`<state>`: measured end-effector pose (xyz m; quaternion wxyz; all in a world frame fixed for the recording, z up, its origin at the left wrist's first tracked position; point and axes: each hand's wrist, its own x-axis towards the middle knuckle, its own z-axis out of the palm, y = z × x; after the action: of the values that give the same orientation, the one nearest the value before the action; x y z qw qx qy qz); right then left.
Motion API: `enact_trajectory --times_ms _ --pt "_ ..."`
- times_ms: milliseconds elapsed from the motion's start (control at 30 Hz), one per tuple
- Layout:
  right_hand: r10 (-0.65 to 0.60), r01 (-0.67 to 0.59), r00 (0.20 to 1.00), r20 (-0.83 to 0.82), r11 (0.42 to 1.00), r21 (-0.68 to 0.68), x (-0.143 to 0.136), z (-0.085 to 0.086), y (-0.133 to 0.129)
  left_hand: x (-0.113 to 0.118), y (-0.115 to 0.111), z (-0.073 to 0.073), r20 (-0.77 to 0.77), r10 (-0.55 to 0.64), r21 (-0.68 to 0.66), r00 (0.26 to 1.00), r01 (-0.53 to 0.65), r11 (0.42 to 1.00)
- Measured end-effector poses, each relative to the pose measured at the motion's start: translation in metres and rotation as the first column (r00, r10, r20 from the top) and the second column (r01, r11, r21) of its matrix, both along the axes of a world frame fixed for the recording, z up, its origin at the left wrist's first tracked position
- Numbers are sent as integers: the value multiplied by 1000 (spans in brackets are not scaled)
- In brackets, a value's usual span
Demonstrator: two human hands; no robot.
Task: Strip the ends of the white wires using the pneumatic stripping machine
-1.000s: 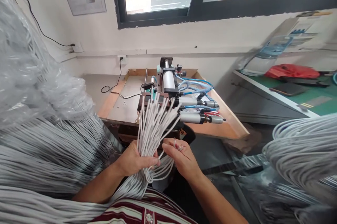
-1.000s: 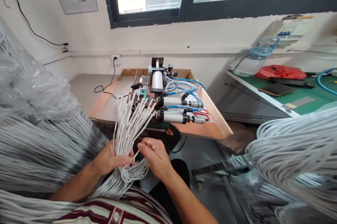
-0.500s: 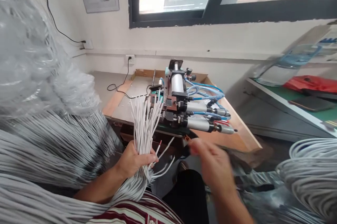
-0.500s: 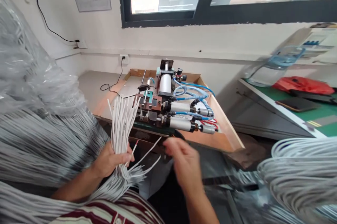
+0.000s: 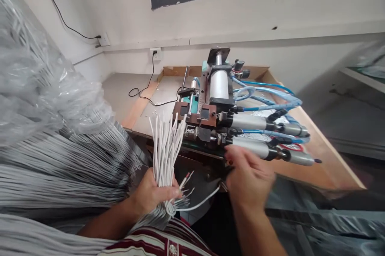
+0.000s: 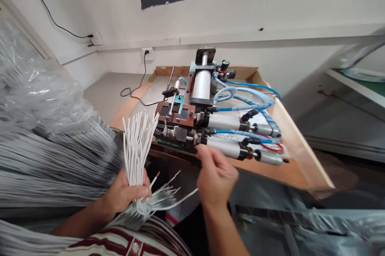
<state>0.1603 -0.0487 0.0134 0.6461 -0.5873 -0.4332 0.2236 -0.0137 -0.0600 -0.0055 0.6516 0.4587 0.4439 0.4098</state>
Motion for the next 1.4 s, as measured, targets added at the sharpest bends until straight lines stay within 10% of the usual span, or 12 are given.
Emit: enact_trajectory --times_ms 67,167,233,433,800,1100,1233,1400 --pt "145 -145 989 -8 988 -49 0 -6 -2 0 7 2 51 149 -8 988 -149 989" --pt "616 -617 786 -53 778 -114 -13 -29 -11 4 23 10 113 350 0 930 -353 936" --pt "707 -706 706 -43 699 -112 -24 -45 -16 8 33 14 111 392 8 913 -396 918" --pt "560 -559 828 28 828 -44 -37 -53 -4 22 49 16 110 356 17 928 -360 933" --pt "354 -476 768 -533 873 -105 -37 -54 35 20 74 20 122 430 -35 895 -429 903" --pt "358 -499 730 -582 861 -96 -36 -41 45 22 74 22 146 420 -54 895 -417 907" --pt "415 -502 808 -418 856 -121 -31 -43 42 21 73 23 194 415 -51 889 -414 909" --pt "530 -420 808 257 824 -380 4 -99 10 13 68 20 248 407 -123 879 -388 914"
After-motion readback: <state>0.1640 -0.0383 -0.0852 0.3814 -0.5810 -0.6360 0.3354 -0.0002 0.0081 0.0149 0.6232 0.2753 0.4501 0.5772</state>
